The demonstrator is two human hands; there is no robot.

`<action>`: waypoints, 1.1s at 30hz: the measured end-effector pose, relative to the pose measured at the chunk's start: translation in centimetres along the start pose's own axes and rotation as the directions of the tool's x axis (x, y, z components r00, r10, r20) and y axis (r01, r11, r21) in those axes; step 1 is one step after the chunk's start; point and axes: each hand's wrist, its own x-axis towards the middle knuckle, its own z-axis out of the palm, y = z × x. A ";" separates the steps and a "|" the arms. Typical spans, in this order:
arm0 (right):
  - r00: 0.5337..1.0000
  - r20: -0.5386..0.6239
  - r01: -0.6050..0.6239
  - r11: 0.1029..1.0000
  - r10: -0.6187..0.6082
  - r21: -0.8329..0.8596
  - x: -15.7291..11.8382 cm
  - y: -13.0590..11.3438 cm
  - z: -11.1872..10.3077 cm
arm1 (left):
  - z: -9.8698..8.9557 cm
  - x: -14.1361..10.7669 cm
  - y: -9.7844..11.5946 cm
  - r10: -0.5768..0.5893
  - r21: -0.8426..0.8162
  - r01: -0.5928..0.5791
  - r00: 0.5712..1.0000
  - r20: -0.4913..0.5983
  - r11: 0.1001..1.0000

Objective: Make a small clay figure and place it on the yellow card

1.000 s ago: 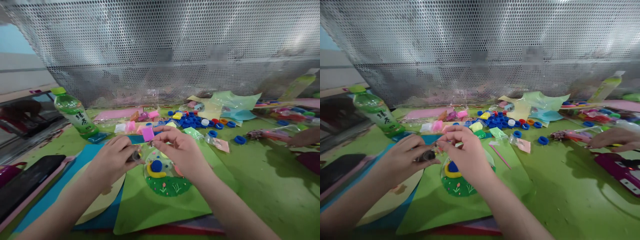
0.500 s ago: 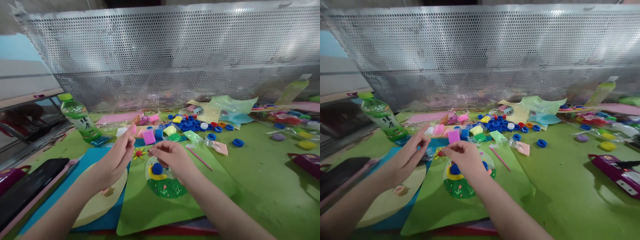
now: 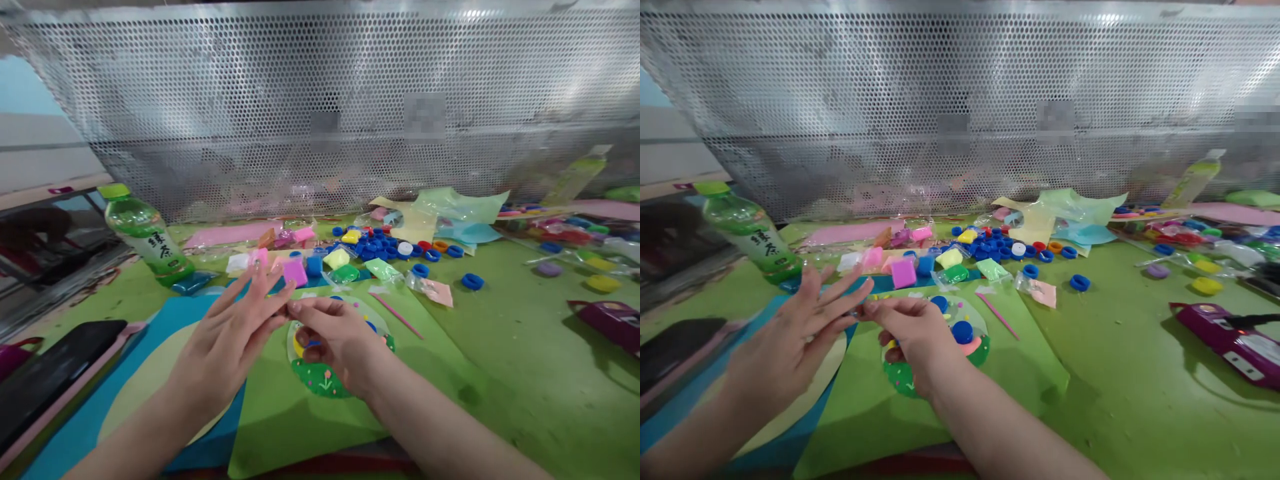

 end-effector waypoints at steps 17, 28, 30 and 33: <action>0.968 0.022 0.242 0.916 -0.249 -0.320 0.3 -1.8 -1.0 | -1.5 -0.3 -6.0 -0.330 -0.031 0.403 0.790 0.518 0.915; 0.963 0.078 0.259 0.805 -0.258 -0.533 0.4 -1.3 -0.8 | -1.5 0.1 -5.4 -0.153 -0.140 0.214 0.921 0.357 0.967; 0.959 0.085 0.269 0.783 -0.269 -0.560 0.5 -1.0 -0.9 | -1.7 0.2 -4.0 -0.060 -0.175 0.107 0.965 0.255 0.979; 0.954 0.100 0.286 0.754 -0.283 -0.592 0.8 -0.6 -1.1 | -1.5 0.3 -2.7 0.028 -0.189 -0.004 0.992 0.125 0.982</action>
